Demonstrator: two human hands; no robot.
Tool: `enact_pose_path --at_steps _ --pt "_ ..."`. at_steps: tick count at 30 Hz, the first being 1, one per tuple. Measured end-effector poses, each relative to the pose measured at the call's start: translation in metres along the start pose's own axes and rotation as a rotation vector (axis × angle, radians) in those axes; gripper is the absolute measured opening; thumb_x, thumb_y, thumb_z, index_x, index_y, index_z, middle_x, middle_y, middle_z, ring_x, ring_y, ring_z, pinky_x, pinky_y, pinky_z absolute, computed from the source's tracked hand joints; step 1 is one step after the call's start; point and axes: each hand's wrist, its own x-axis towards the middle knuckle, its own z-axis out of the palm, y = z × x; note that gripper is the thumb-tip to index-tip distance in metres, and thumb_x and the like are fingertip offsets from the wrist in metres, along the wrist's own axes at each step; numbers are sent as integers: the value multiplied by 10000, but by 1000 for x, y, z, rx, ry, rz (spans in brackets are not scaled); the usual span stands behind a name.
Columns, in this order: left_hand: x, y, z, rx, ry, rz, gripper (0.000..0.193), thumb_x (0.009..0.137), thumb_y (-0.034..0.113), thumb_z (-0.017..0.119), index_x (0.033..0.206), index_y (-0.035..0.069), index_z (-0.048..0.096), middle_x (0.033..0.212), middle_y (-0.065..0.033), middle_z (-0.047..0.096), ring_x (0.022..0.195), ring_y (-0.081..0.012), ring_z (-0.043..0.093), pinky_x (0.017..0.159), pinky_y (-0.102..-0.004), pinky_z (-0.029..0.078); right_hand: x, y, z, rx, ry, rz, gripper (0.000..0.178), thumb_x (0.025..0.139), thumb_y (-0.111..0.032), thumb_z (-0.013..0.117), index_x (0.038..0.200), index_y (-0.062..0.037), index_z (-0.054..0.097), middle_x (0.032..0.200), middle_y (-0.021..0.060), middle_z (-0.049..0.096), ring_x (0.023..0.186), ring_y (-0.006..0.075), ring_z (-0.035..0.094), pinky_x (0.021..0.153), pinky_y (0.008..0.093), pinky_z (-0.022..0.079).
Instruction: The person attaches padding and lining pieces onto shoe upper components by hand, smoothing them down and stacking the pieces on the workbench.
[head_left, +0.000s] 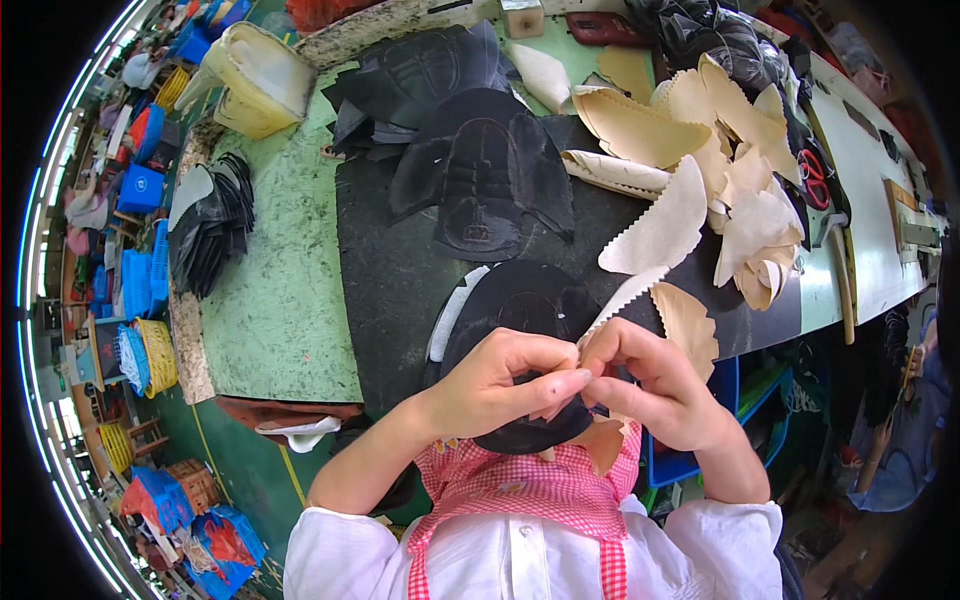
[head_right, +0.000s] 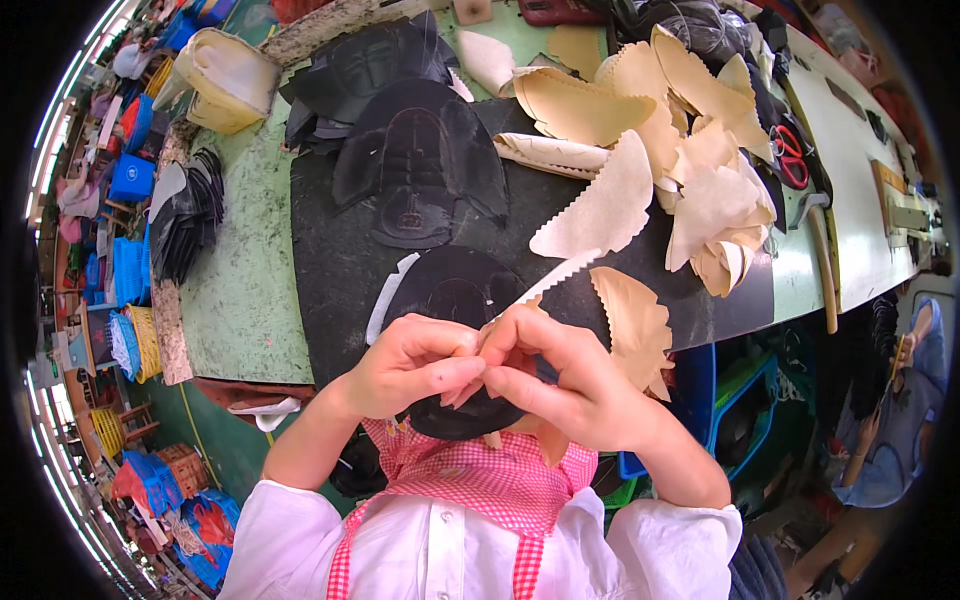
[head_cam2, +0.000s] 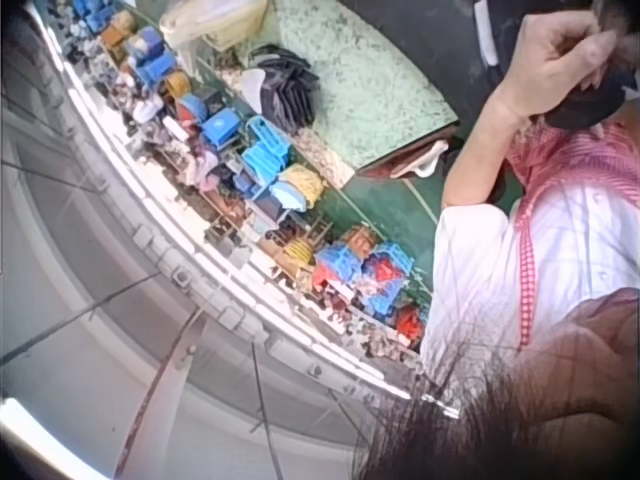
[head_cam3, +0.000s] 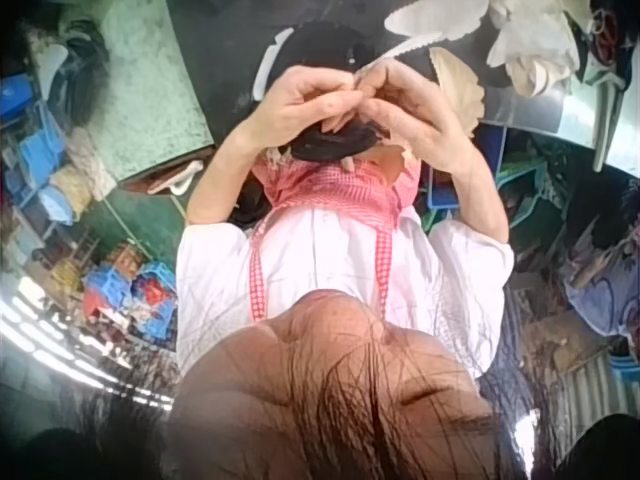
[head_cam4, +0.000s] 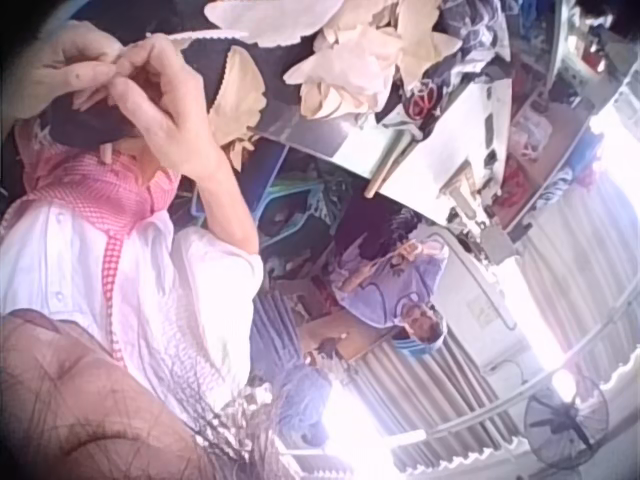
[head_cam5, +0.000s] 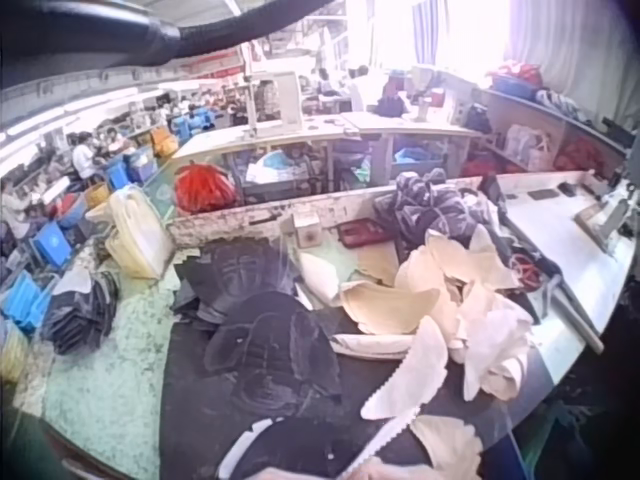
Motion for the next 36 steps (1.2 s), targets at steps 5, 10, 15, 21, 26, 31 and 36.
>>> enact_pose_path --at_steps 5,10,15,21,26,31,36 --pt "-5 -4 -1 -56 26 1 289 988 210 498 767 27 527 652 4 508 628 -69 452 566 -247 372 0 -3 7 177 92 80 94 928 -52 601 987 14 569 984 41 627 839 115 621 769 256 501" --pt "-4 3 4 320 130 39 226 952 155 496 781 9 508 675 -80 487 624 -180 504 590 -318 411 -3 -19 11 -2 240 133 121 882 -17 658 991 34 661 928 58 686 809 116 669 728 241 534" --pt "-6 7 10 577 176 132 103 885 86 534 838 -3 511 721 -125 508 651 -285 555 597 -348 431 -5 -23 16 -173 334 162 135 840 -4 699 972 21 712 851 76 722 774 129 706 670 233 552" --pt "-6 13 23 1104 193 270 63 824 43 567 825 12 512 755 -120 516 653 -275 568 597 -345 439 -8 -19 17 -249 335 143 118 812 9 706 929 23 702 821 78 718 756 132 706 670 238 553" --pt "-10 8 13 439 124 122 91 793 31 566 761 43 482 762 -88 512 656 -191 532 589 -298 428 -9 -14 6 403 220 209 99 796 28 667 882 32 620 780 37 662 729 77 652 666 214 522" --pt "1 4 19 132 207 -70 185 919 149 575 828 35 460 812 -49 468 756 -98 464 705 -248 412 -10 -12 12 -148 189 -1 100 790 8 661 878 -4 615 836 17 610 638 54 526 577 195 421" --pt "-7 8 9 -233 49 -50 129 992 162 508 975 43 461 952 7 463 856 -64 494 755 -226 414 -16 1 5 408 263 -9 60 894 -80 523 936 -49 494 1059 73 586 992 117 521 901 286 398"
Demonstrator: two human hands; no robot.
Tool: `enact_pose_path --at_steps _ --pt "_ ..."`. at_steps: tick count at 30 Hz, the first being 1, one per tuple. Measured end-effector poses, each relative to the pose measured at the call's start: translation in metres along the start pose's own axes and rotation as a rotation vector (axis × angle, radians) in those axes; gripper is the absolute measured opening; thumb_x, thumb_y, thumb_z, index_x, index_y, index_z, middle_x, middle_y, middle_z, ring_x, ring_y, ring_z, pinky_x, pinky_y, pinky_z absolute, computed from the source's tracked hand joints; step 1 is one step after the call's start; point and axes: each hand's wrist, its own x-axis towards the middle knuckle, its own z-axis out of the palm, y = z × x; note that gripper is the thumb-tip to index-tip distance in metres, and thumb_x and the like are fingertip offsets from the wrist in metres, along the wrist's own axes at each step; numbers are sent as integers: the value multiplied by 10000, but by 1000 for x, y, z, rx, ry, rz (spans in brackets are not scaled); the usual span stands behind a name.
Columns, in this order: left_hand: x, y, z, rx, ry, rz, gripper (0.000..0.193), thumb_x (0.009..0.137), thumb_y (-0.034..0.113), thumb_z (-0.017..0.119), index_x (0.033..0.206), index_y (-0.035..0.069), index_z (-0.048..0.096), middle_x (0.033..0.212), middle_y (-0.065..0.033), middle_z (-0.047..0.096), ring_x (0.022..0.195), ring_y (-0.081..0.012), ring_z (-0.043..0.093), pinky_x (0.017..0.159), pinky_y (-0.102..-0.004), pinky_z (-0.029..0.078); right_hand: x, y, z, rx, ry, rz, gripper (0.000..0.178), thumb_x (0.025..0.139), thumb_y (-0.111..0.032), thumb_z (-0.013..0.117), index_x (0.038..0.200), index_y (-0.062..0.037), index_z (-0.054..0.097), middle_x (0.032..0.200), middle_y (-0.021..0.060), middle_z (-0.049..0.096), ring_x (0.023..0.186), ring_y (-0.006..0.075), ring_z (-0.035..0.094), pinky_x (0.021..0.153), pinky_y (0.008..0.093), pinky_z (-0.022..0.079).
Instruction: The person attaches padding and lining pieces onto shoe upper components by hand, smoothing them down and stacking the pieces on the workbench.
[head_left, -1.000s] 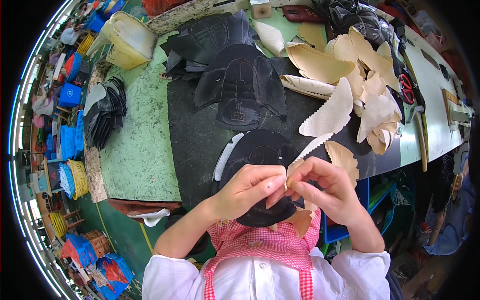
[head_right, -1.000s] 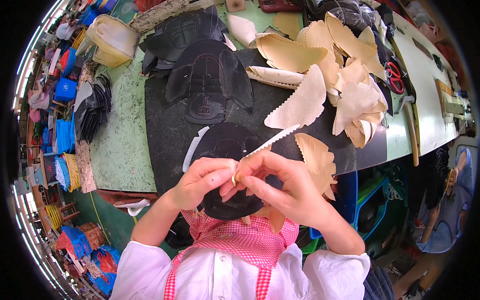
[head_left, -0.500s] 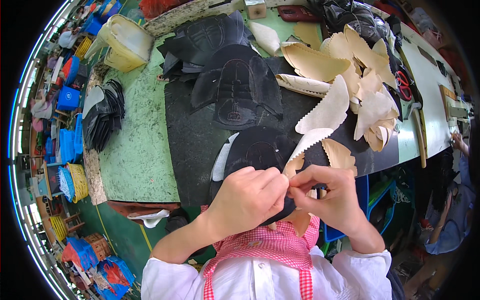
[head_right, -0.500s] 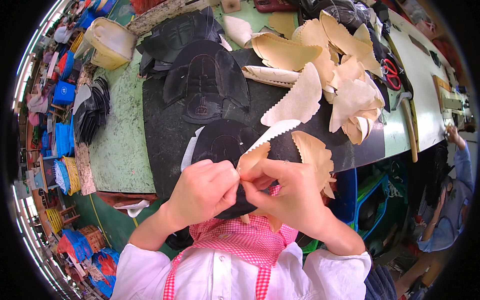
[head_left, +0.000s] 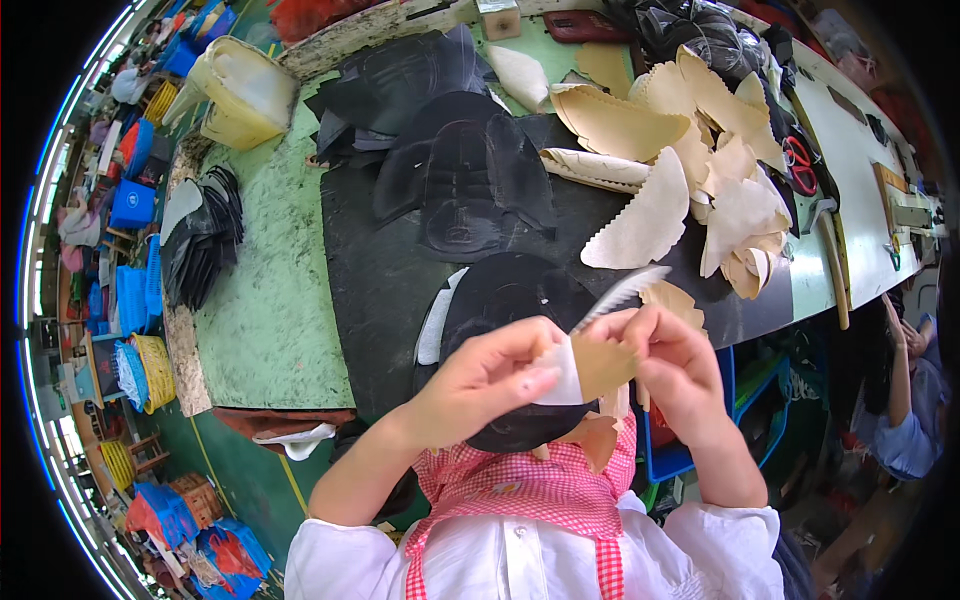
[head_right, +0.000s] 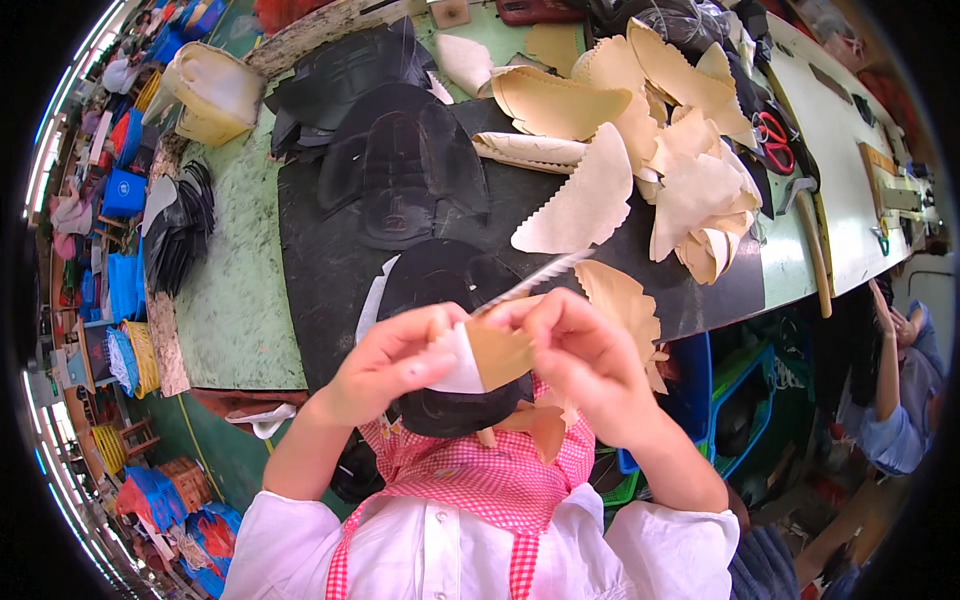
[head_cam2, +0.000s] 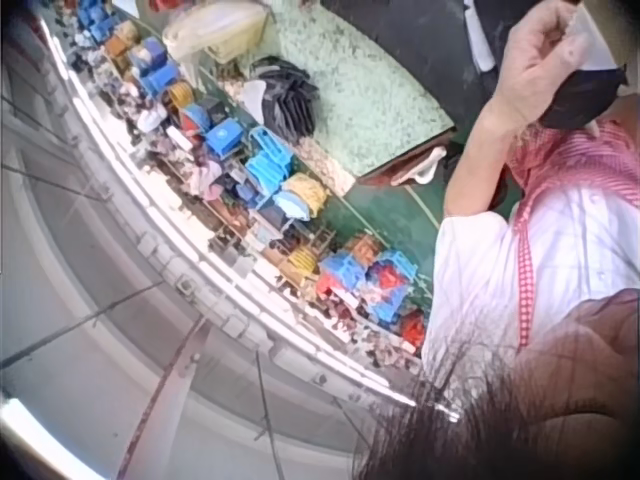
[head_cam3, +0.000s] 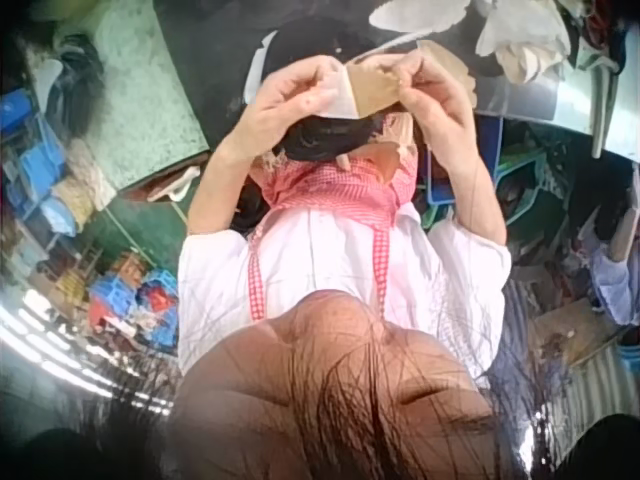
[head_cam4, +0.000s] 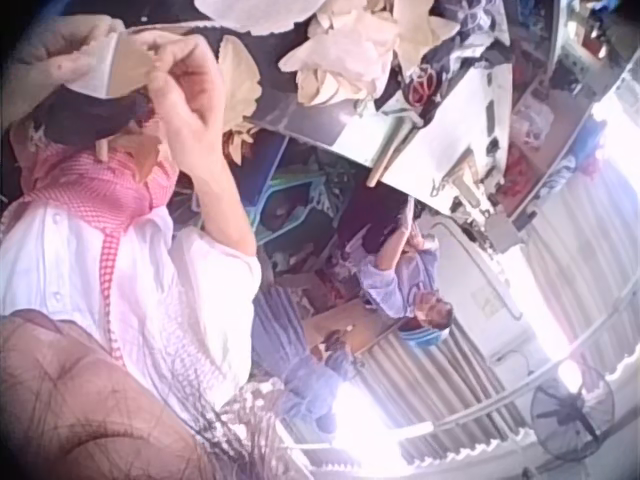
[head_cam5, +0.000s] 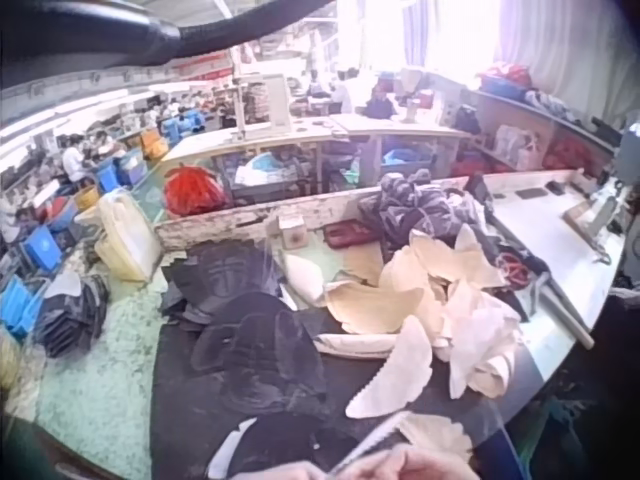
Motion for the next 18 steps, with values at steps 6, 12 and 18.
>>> enact_pose_path --at_steps 6,12,18 --pt "1 -16 -10 -118 140 60 256 840 27 487 1091 40 435 1072 -62 527 1069 -119 521 1002 -317 412 -1 6 -12 93 118 111 114 926 -173 468 980 -75 451 1143 173 605 1045 188 600 900 331 472" --pt "-8 -1 -15 184 -147 -23 513 661 -26 401 1132 -32 607 1214 -142 609 1208 -216 533 1084 -353 355 -1 -1 -40 273 159 298 74 904 -162 491 892 -92 472 705 -19 442 635 95 462 576 268 382" --pt "-21 10 -22 -42 140 -270 622 618 13 397 1191 -131 591 1237 -207 616 1205 -266 567 1078 -331 382 -10 -26 -34 -1299 269 -405 441 697 -115 759 1103 -86 590 1127 152 598 1049 255 557 881 369 449"
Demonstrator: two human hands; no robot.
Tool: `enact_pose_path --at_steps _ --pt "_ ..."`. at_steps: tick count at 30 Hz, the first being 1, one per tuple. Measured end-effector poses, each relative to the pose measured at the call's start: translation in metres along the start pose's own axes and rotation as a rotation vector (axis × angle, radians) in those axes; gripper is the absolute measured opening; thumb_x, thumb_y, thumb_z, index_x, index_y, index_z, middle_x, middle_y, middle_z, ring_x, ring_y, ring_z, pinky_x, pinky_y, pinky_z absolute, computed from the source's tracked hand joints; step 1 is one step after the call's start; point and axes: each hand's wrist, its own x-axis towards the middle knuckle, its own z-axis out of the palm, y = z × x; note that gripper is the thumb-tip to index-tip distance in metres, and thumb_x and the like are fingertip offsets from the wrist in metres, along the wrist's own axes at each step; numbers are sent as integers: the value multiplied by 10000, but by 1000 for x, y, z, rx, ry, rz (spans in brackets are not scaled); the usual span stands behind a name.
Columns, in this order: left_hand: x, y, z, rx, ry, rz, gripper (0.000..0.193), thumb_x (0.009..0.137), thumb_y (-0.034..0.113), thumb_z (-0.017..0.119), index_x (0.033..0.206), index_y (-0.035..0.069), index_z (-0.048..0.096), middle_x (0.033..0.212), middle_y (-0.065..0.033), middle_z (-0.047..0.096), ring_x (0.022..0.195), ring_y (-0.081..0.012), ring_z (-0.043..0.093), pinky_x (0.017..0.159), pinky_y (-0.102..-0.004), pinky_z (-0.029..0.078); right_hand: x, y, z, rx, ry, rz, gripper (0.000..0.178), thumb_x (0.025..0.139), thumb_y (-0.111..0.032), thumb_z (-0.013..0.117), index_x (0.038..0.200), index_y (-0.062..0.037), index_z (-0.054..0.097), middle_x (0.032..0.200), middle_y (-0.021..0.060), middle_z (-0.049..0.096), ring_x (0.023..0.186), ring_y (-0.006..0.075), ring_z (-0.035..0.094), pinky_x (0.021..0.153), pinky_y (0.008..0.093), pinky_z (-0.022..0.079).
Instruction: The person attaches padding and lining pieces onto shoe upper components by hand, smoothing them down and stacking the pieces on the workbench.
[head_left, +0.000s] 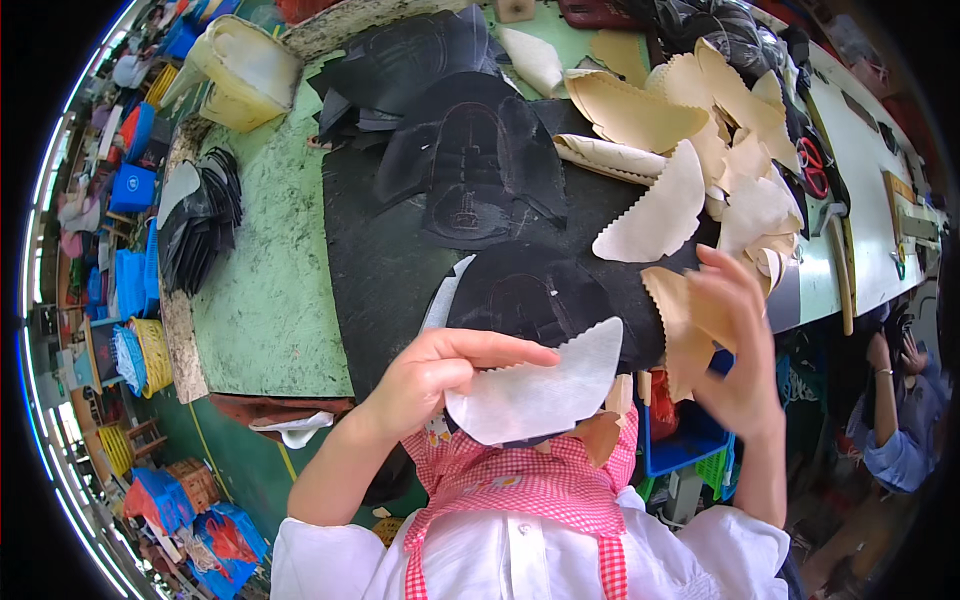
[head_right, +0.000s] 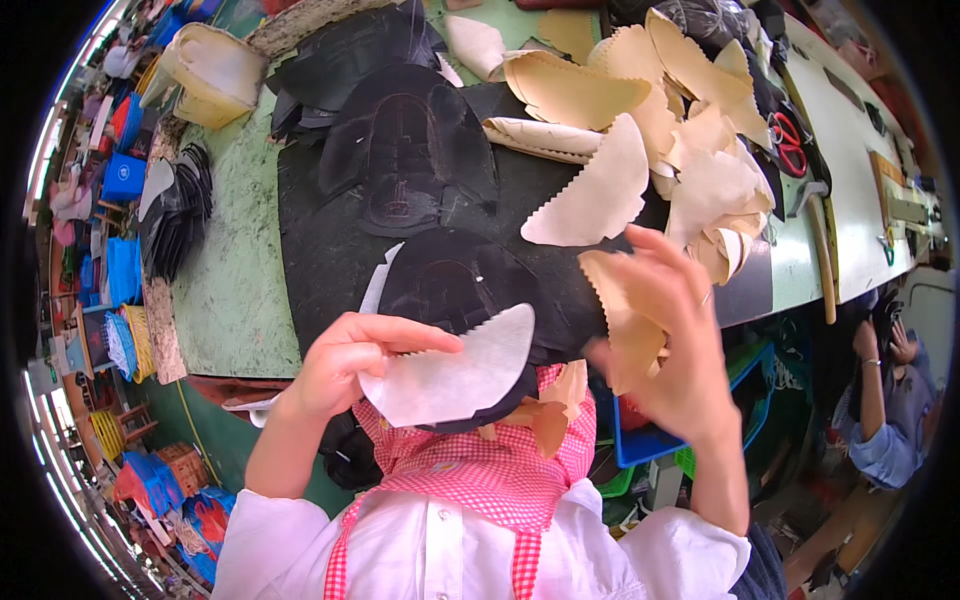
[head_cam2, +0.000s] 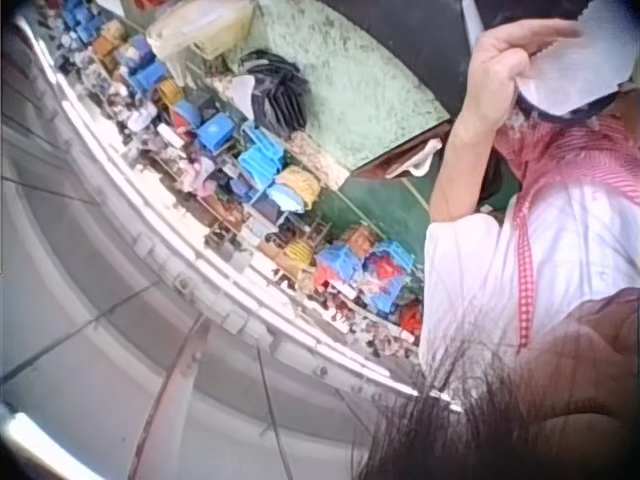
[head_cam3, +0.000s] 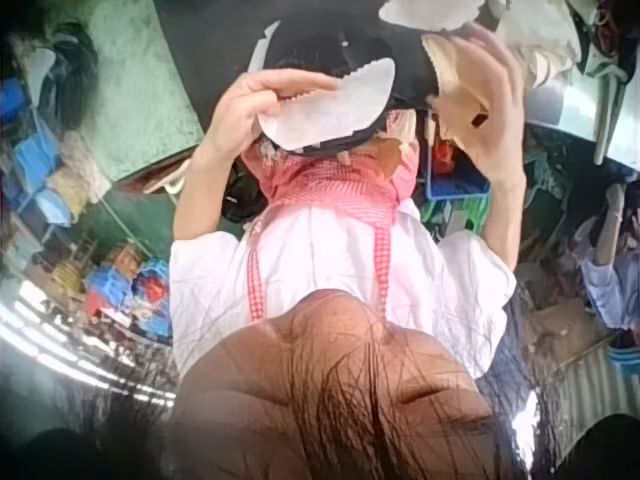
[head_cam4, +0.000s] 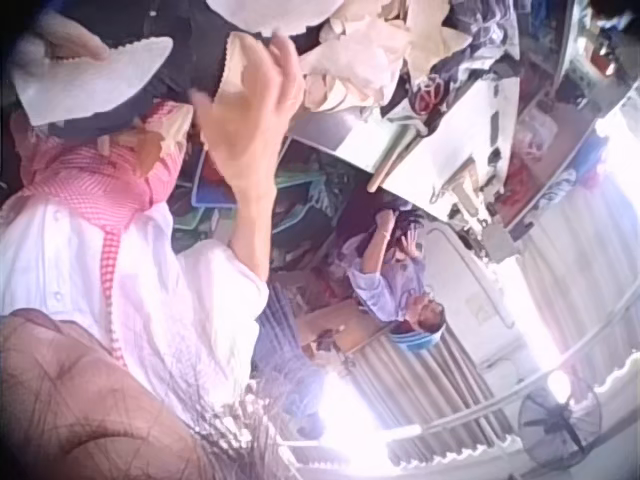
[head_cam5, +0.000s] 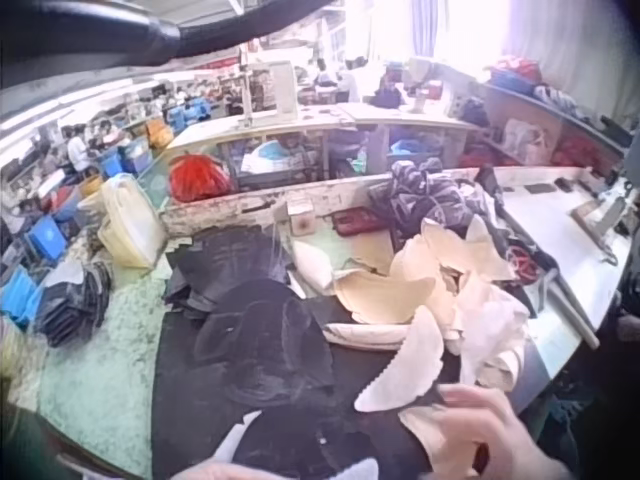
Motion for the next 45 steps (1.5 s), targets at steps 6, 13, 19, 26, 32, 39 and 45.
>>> enact_pose_path --at_steps 6,13,19,26,32,39,45 --pt "-3 -17 4 -393 -110 -48 605 807 169 424 1351 -97 451 1324 -276 521 1172 -349 581 998 -460 470 2 -6 24 237 -196 -188 277 709 -169 805 902 -88 624 882 63 662 827 220 632 748 368 462" --pt "-7 -13 -20 213 397 228 632 983 548 393 1042 -33 634 870 -108 705 783 -149 688 755 -307 550 39 -20 59 427 -326 332 176 831 -64 717 853 -18 548 610 49 542 560 145 564 538 261 435" --pt "10 -2 -19 409 552 -1 185 929 138 637 820 1 577 652 -49 644 514 -94 610 432 -218 465 58 -7 80 224 -354 261 218 851 -169 701 863 -17 545 665 152 608 610 280 628 560 335 477" --pt "18 9 -27 1305 585 -29 270 818 226 745 746 49 554 516 -45 541 440 -150 521 457 -308 401 93 -16 67 -419 -662 71 277 840 -270 698 745 -27 604 599 101 627 584 258 650 561 363 488" --pt "26 22 -27 1507 536 405 199 710 122 724 862 83 601 935 -69 623 924 -238 600 828 -373 457 62 -4 53 -338 -465 31 282 801 -318 722 751 -64 612 596 97 611 571 272 634 563 381 484" --pt "53 36 -72 1598 272 628 614 652 -52 537 1245 97 592 1402 -101 496 1327 -294 427 1126 -425 296 42 1 79 26 -379 -65 270 807 -307 726 875 -88 582 578 80 585 538 263 617 528 354 469" --pt "49 48 -77 1162 479 602 405 810 -43 544 1188 51 654 1229 -100 635 1140 -260 579 1001 -357 417 58 -14 70 -407 -601 -26 366 753 -324 775 879 -42 579 576 71 575 565 269 614 551 381 464"
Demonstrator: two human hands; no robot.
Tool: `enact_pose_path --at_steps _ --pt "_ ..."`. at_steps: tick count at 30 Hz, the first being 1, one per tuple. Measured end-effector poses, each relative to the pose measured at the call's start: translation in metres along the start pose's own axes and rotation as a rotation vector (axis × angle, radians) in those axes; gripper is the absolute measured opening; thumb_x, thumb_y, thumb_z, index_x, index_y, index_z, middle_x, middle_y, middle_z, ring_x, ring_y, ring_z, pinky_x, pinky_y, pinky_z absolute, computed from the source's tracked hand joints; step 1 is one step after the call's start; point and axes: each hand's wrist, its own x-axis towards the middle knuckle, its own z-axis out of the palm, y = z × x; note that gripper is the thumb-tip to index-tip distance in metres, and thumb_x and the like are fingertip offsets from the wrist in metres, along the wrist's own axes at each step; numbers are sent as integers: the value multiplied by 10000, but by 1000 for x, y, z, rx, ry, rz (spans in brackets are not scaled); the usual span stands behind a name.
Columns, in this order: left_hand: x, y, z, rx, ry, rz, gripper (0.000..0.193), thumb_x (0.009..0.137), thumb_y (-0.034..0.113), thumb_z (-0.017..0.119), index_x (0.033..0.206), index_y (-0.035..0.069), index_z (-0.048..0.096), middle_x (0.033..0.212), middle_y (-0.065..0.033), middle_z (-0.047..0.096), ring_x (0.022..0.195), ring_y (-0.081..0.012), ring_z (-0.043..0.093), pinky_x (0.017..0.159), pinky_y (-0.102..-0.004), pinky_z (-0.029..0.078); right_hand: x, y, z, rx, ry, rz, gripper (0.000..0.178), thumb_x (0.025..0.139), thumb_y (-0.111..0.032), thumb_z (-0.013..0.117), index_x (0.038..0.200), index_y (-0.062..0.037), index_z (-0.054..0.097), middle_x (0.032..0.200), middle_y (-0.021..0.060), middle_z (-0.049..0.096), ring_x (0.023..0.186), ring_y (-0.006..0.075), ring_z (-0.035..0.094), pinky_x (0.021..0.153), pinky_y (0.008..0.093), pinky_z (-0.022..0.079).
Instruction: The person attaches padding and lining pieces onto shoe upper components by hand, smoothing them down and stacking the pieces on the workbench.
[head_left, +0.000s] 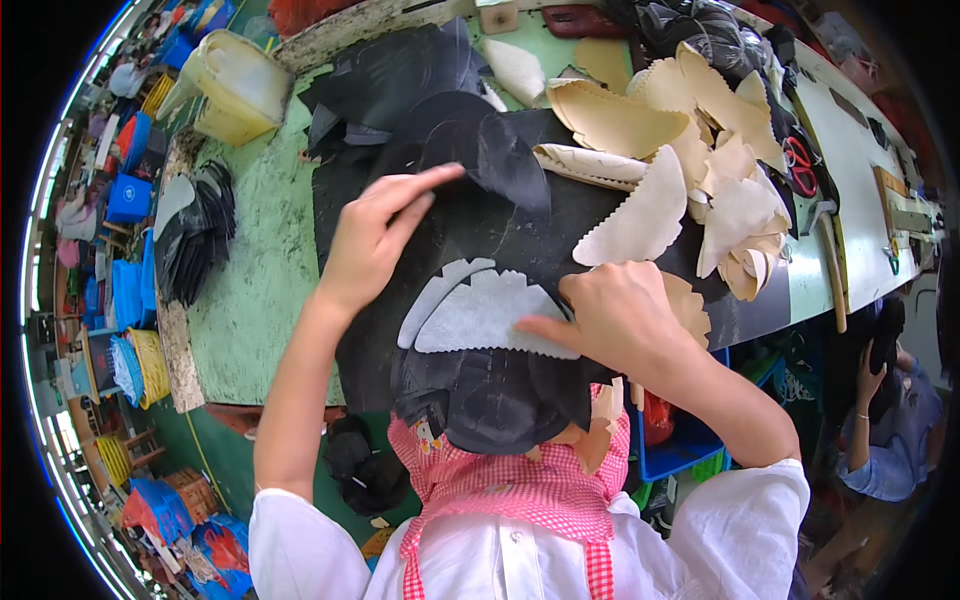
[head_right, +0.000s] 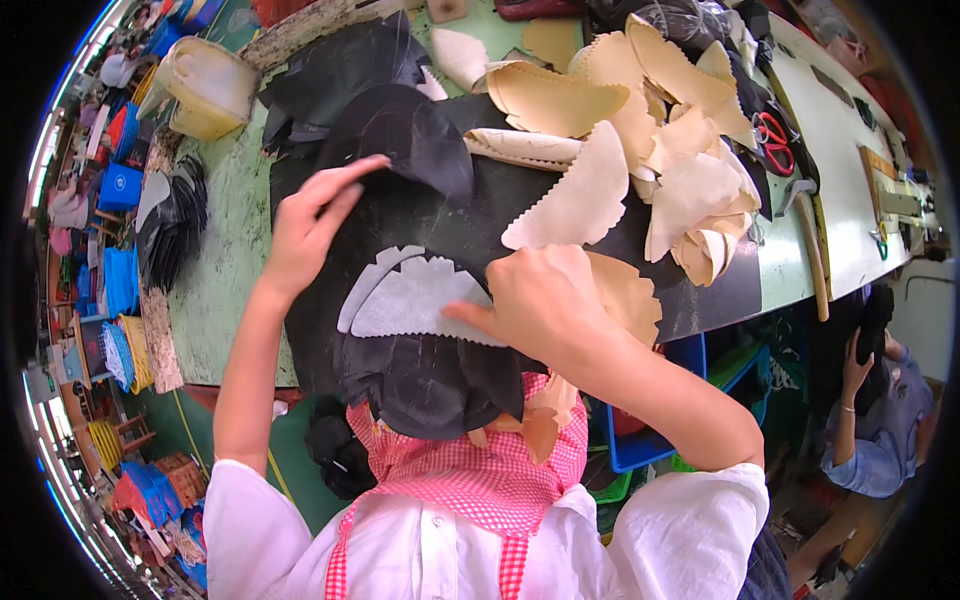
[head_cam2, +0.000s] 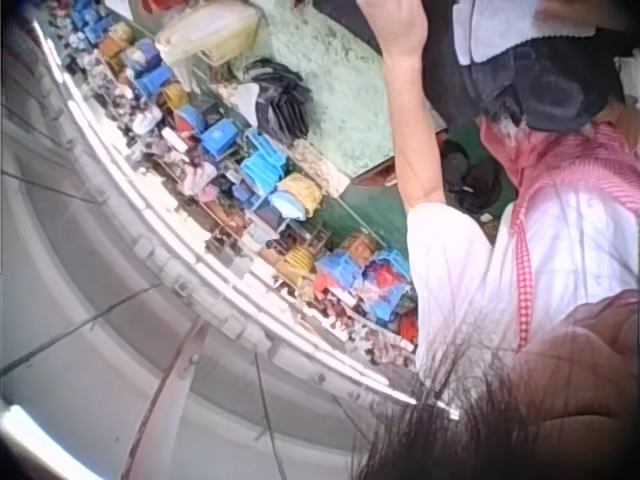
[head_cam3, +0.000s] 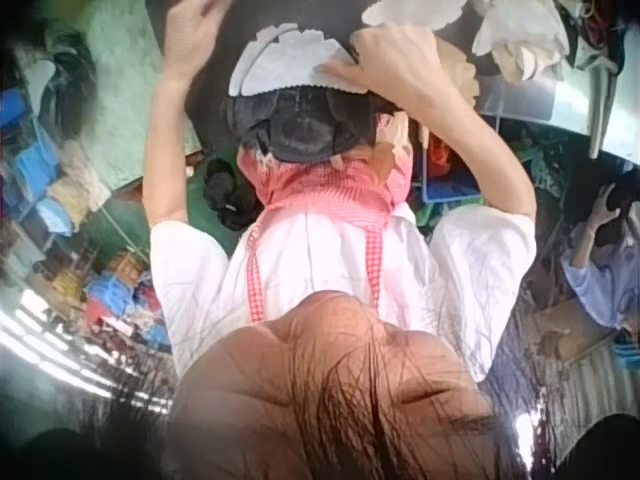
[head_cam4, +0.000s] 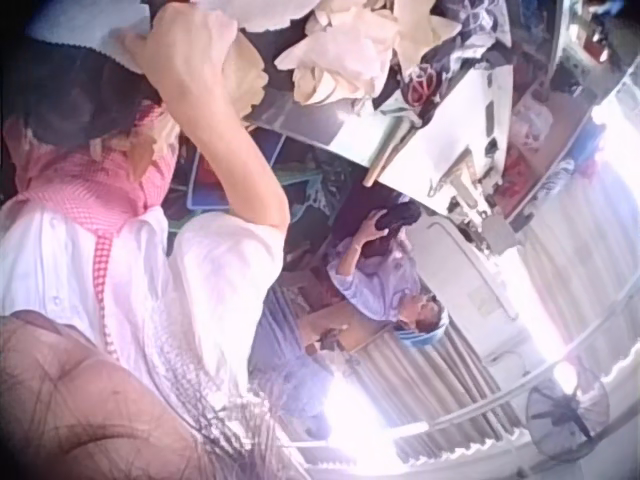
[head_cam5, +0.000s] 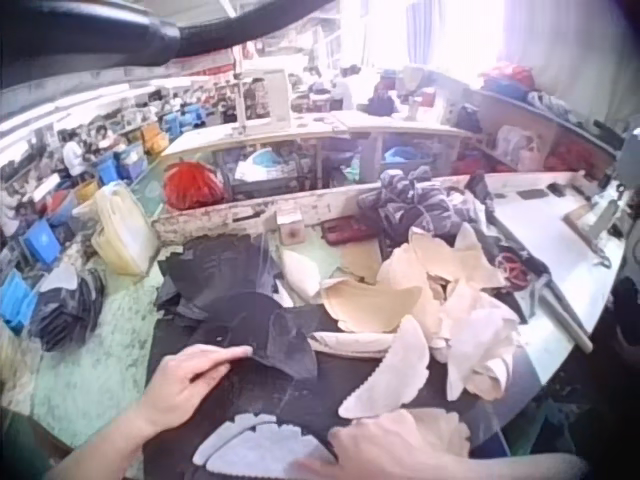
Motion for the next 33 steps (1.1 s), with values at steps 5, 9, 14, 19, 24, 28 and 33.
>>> enact_pose_path --at_steps 5,9,14,19,24,28,33 --pt "-45 83 2 302 79 423 511 587 11 564 1083 22 688 1094 -89 692 936 -276 617 825 -377 503 -20 27 -11 83 578 -10 339 744 -222 752 986 -50 589 1042 127 617 1026 305 564 844 395 454" --pt "-92 83 42 239 -338 224 466 665 221 731 1125 159 689 1229 -33 623 894 -255 558 803 -367 504 -4 53 21 -49 708 -97 300 775 -135 710 1041 -62 590 981 124 625 924 322 582 829 427 462" --pt "-84 70 37 -6 -240 200 355 759 171 691 1103 87 662 1176 -78 620 801 -231 545 750 -315 488 -27 73 -12 541 1038 289 99 971 -134 553 1016 -46 564 697 8 565 631 92 541 575 248 417" --pt "-51 95 43 -361 -198 -201 275 916 256 602 1074 38 547 865 -69 612 605 -162 547 597 -278 439 -34 44 -25 972 887 225 170 1019 -169 495 1097 -30 554 818 -67 543 712 -16 453 603 151 336" --pt "-43 92 55 -579 -479 -262 237 1022 178 422 887 10 521 687 -39 568 581 -80 489 551 -234 392 -39 47 -14 1203 758 183 206 999 -171 533 1145 -26 548 877 -45 579 767 19 507 643 185 389" --pt "-57 73 36 -783 -123 -349 328 1041 251 421 794 47 488 588 17 446 534 -57 414 494 -222 336 -64 72 -19 459 54 140 199 842 -162 682 961 -23 604 903 86 636 833 235 635 765 334 503" --pt "-62 80 37 -690 -80 -354 335 1023 234 483 764 23 504 614 31 443 564 -35 392 514 -219 329 -79 38 -44 334 374 293 78 783 -23 700 854 -11 671 795 84 677 714 169 657 654 295 513"
